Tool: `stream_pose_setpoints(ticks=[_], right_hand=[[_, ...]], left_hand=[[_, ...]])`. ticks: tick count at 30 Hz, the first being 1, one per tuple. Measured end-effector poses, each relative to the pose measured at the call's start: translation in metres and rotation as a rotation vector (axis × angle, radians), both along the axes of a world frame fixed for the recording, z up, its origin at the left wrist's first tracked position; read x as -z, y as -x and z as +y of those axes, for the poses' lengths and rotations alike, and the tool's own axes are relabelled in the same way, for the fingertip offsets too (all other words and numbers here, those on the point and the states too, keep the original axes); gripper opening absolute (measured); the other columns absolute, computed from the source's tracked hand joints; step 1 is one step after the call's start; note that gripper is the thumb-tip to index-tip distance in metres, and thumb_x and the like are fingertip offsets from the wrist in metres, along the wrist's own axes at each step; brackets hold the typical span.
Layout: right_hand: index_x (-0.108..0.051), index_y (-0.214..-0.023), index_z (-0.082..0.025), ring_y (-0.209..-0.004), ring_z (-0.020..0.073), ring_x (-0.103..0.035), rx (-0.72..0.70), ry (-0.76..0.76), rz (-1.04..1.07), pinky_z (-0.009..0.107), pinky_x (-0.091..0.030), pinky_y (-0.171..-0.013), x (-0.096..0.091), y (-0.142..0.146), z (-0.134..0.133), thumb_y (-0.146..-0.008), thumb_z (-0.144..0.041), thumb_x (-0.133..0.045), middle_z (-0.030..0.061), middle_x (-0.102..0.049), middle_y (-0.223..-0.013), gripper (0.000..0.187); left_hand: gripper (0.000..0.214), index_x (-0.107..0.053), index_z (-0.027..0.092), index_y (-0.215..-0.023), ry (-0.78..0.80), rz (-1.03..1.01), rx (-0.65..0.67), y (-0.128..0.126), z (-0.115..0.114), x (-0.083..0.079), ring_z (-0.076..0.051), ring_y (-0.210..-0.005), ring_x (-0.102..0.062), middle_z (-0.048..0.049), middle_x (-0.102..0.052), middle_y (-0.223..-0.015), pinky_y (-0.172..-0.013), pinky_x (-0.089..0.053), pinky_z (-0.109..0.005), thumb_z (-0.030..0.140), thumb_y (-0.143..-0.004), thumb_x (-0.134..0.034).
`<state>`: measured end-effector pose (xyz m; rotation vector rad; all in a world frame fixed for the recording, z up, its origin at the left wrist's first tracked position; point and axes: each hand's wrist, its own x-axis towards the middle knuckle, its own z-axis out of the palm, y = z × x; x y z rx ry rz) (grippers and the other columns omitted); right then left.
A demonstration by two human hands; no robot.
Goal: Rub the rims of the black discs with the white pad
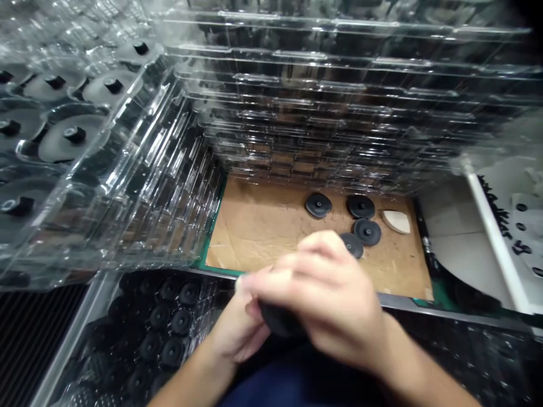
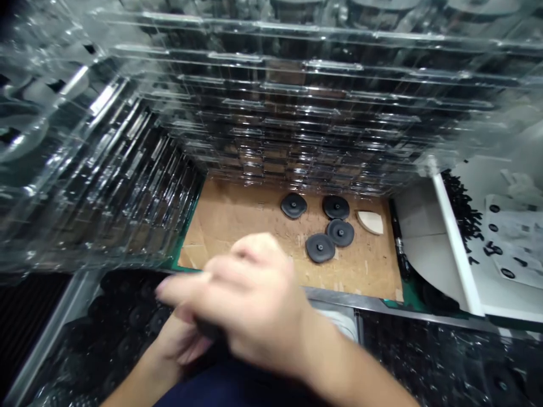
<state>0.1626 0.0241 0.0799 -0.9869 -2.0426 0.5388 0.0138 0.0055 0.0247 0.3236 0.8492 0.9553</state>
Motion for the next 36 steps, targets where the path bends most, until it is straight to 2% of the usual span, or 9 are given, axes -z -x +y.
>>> stream_pose_setpoints(ticks=[3,7,11,15,19,23,30,33,36], right_hand=[[-0.065,-0.11,-0.023,-0.081,0.013,-0.064,0.266,0.31,0.113,0.028,-0.048,-0.074,0.031,-0.012,0.008,-0.093,-0.021,-0.052,0.0,-0.072,-0.096,0.022],[-0.06,-0.121,-0.021,-0.06,0.0143,-0.061,0.422,0.621,0.111,0.026,-0.051,-0.054,0.089,-0.021,0.001,-0.089,-0.039,-0.053,0.0023,-0.067,-0.082,0.038],[-0.074,-0.091,-0.019,-0.08,0.0208,-0.065,0.479,0.633,-0.014,0.033,-0.055,-0.069,0.124,-0.013,-0.022,-0.086,-0.041,-0.053,0.0106,-0.063,-0.095,0.031],[-0.072,-0.105,-0.019,-0.074,0.0208,-0.065,0.516,0.633,-0.11,0.036,-0.055,-0.065,0.13,-0.005,-0.042,-0.08,-0.044,-0.061,0.014,-0.06,-0.109,0.036],[-0.072,-0.099,-0.02,-0.077,0.023,-0.066,0.55,0.587,-0.155,0.037,-0.055,-0.069,0.134,-0.007,-0.036,-0.085,-0.04,-0.053,0.0111,-0.065,-0.093,0.031],[-0.068,-0.1,-0.018,-0.074,0.0215,-0.066,0.558,0.525,-0.127,0.034,-0.054,-0.065,0.115,-0.005,-0.005,-0.086,-0.037,-0.052,0.008,-0.07,-0.087,0.028],[-0.061,-0.108,-0.021,-0.086,0.0176,-0.064,0.313,0.289,0.075,0.031,-0.051,-0.075,0.026,0.051,0.006,-0.09,-0.018,-0.048,0.0045,-0.069,-0.097,0.022],[-0.061,-0.099,-0.019,-0.079,0.0135,-0.065,0.131,0.369,0.103,0.025,-0.051,-0.071,0.015,0.059,0.002,-0.088,-0.01,-0.048,0.0012,-0.07,-0.088,0.019],[-0.061,-0.098,-0.017,-0.078,0.016,-0.064,0.167,0.286,0.04,0.029,-0.049,-0.071,0.017,0.053,0.003,-0.089,-0.012,-0.047,0.0034,-0.071,-0.09,0.018]], left_hand=[[0.048,-0.072,0.023,-0.101,-0.001,-0.192,0.091,0.007,0.003,0.0,-0.021,-0.087,-0.072,-0.0049,-0.075,-0.103,-0.076,-0.058,-0.025,0.039,-0.058,-0.084],[0.053,-0.062,0.03,-0.119,0.028,-0.287,0.015,0.02,0.007,0.006,-0.025,-0.1,-0.07,-0.0068,-0.071,-0.116,-0.081,-0.059,-0.03,0.034,-0.068,-0.077],[0.049,-0.063,0.027,-0.115,0.09,-0.251,-0.073,0.028,0.01,0.014,-0.025,-0.107,-0.067,-0.0084,-0.07,-0.119,-0.088,-0.056,-0.033,0.031,-0.069,-0.077],[0.057,-0.062,0.025,-0.117,0.103,-0.198,-0.158,0.032,0.014,0.017,-0.028,-0.11,-0.065,-0.0092,-0.068,-0.122,-0.09,-0.056,-0.033,0.033,-0.064,-0.08],[0.054,-0.062,0.025,-0.117,0.111,-0.185,-0.222,0.035,0.017,0.019,-0.026,-0.105,-0.068,-0.0089,-0.068,-0.123,-0.088,-0.057,-0.033,0.033,-0.067,-0.079],[0.056,-0.062,0.025,-0.116,0.144,-0.155,-0.24,0.036,0.018,0.019,-0.026,-0.105,-0.067,-0.0095,-0.07,-0.119,-0.087,-0.057,-0.034,0.028,-0.064,-0.082],[0.056,-0.068,0.021,-0.112,0.104,-0.119,-0.122,0.029,0.017,0.015,-0.021,-0.098,-0.068,-0.0081,-0.071,-0.112,-0.082,-0.055,-0.024,0.028,-0.059,-0.085],[0.052,-0.07,0.025,-0.109,0.127,-0.094,-0.093,0.026,0.013,0.013,-0.018,-0.095,-0.069,-0.0035,-0.073,-0.106,-0.081,-0.055,-0.022,0.021,-0.059,-0.085],[0.041,-0.074,0.022,-0.099,0.096,-0.099,-0.052,0.021,0.011,0.01,-0.019,-0.091,-0.069,-0.0038,-0.076,-0.093,-0.079,-0.055,-0.022,0.025,-0.059,-0.085]])
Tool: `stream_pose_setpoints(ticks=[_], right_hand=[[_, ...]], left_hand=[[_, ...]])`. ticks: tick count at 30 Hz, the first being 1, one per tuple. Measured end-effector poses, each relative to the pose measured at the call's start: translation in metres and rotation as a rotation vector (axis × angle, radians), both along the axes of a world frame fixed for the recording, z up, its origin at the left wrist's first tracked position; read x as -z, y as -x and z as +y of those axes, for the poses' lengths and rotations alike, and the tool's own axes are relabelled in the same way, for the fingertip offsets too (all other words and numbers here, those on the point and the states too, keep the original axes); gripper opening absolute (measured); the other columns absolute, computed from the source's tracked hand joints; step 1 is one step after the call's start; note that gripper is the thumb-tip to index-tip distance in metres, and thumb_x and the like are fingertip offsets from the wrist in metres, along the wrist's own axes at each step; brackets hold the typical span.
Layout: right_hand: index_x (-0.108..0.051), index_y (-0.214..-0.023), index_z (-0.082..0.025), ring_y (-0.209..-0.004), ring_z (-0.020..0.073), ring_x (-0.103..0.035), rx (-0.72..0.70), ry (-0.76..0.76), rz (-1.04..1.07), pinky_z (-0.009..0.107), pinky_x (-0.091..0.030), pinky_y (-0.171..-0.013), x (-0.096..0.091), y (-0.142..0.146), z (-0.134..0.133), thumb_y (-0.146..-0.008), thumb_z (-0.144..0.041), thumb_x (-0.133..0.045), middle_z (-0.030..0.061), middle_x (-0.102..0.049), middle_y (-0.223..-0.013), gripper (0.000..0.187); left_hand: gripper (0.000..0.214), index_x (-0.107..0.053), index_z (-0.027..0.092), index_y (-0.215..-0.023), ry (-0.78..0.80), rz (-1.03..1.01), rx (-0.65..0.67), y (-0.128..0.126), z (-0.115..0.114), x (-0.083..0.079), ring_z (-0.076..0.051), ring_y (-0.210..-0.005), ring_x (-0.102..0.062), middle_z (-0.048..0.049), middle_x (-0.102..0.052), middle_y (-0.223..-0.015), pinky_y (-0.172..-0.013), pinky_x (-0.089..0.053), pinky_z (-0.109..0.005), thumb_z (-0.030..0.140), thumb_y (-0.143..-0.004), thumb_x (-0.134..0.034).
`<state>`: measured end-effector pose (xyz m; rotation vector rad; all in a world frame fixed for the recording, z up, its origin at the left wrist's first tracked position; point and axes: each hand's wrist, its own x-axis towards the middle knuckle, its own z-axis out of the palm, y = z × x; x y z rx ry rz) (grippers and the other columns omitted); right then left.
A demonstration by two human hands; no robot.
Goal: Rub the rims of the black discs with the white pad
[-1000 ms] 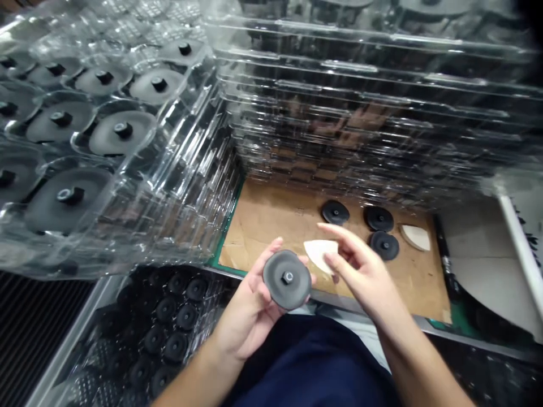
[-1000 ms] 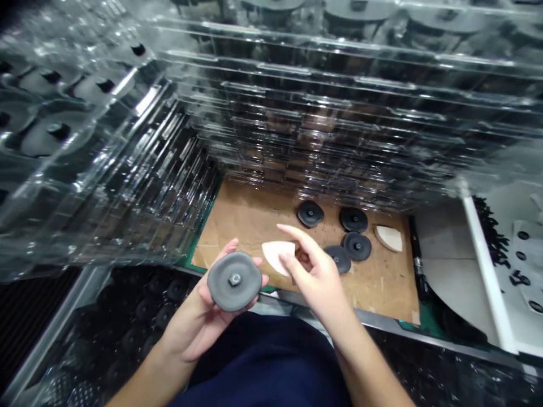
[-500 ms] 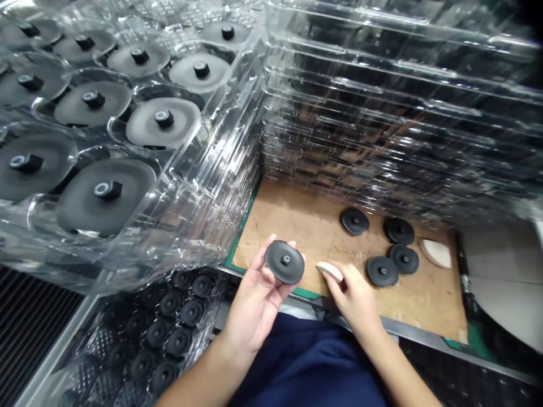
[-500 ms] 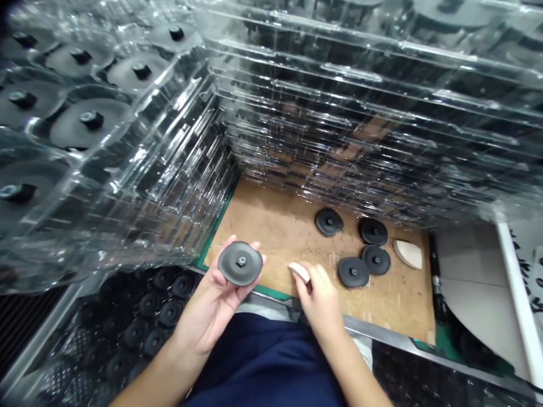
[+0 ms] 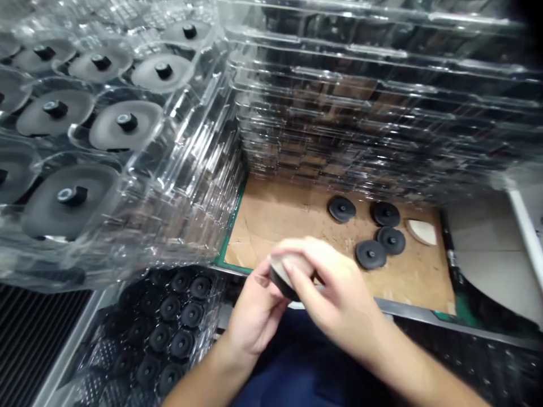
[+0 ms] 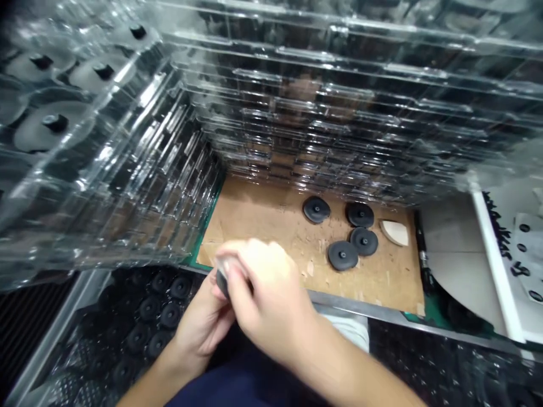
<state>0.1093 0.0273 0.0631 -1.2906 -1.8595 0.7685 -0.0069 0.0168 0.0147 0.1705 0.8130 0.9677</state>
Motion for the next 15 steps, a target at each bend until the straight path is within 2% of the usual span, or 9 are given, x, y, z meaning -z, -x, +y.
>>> stream_pose_setpoints(ticks=[3,6,8,11,13,15], right_hand=[[-0.059,-0.106,-0.014,-0.078,0.0184,-0.062,0.052,-0.141,-0.026,0.034,-0.047,-0.071,0.001,-0.006,-0.007,-0.089,-0.009,-0.043,0.0075,-0.07,-0.092,0.023],[-0.059,-0.105,-0.016,-0.069,0.0141,-0.061,-0.013,-0.097,0.059,0.028,-0.047,-0.064,-0.002,-0.011,-0.016,-0.086,-0.006,-0.046,0.0027,-0.07,-0.085,0.025],[-0.059,-0.102,-0.017,-0.068,0.0135,-0.06,0.025,-0.085,0.081,0.027,-0.047,-0.062,-0.004,-0.013,-0.015,-0.085,-0.006,-0.048,0.0015,-0.069,-0.084,0.023],[-0.059,-0.103,-0.013,-0.077,0.0171,-0.061,0.103,-0.161,0.066,0.032,-0.047,-0.069,-0.008,-0.018,-0.008,-0.088,-0.008,-0.046,0.0061,-0.07,-0.09,0.021],[-0.059,-0.106,-0.011,-0.078,0.0172,-0.061,0.04,-0.166,0.081,0.033,-0.048,-0.072,-0.009,-0.025,-0.01,-0.088,-0.007,-0.045,0.0071,-0.069,-0.088,0.023],[-0.06,-0.105,-0.013,-0.074,0.0141,-0.06,-0.064,-0.103,0.108,0.028,-0.048,-0.069,-0.009,-0.036,-0.019,-0.086,-0.006,-0.046,0.0039,-0.068,-0.083,0.024]], left_hand=[[0.04,-0.075,0.022,-0.094,-0.043,0.028,0.021,-0.002,0.001,-0.007,-0.02,-0.095,-0.069,-0.0045,-0.076,-0.095,-0.086,-0.053,-0.024,0.027,-0.056,-0.087],[0.053,-0.074,0.028,-0.1,-0.049,0.066,-0.009,-0.003,0.004,-0.013,-0.017,-0.09,-0.071,-0.0005,-0.076,-0.102,-0.082,-0.054,-0.021,0.019,-0.051,-0.089],[0.055,-0.073,0.028,-0.102,-0.074,0.068,-0.003,-0.007,0.004,-0.016,-0.018,-0.089,-0.071,-0.0015,-0.076,-0.102,-0.081,-0.055,-0.022,0.022,-0.049,-0.089],[0.052,-0.075,0.023,-0.098,-0.131,0.06,0.046,-0.015,0.002,-0.019,-0.021,-0.097,-0.069,-0.0048,-0.076,-0.101,-0.087,-0.053,-0.024,0.031,-0.048,-0.089],[0.048,-0.076,0.024,-0.094,-0.124,0.069,0.059,-0.017,0.002,-0.021,-0.019,-0.096,-0.07,-0.0028,-0.077,-0.099,-0.086,-0.053,-0.022,0.029,-0.049,-0.089],[0.052,-0.075,0.027,-0.095,-0.085,0.094,0.046,-0.018,0.001,-0.023,-0.016,-0.092,-0.071,0.0004,-0.078,-0.098,-0.084,-0.053,-0.019,0.025,-0.046,-0.091]])
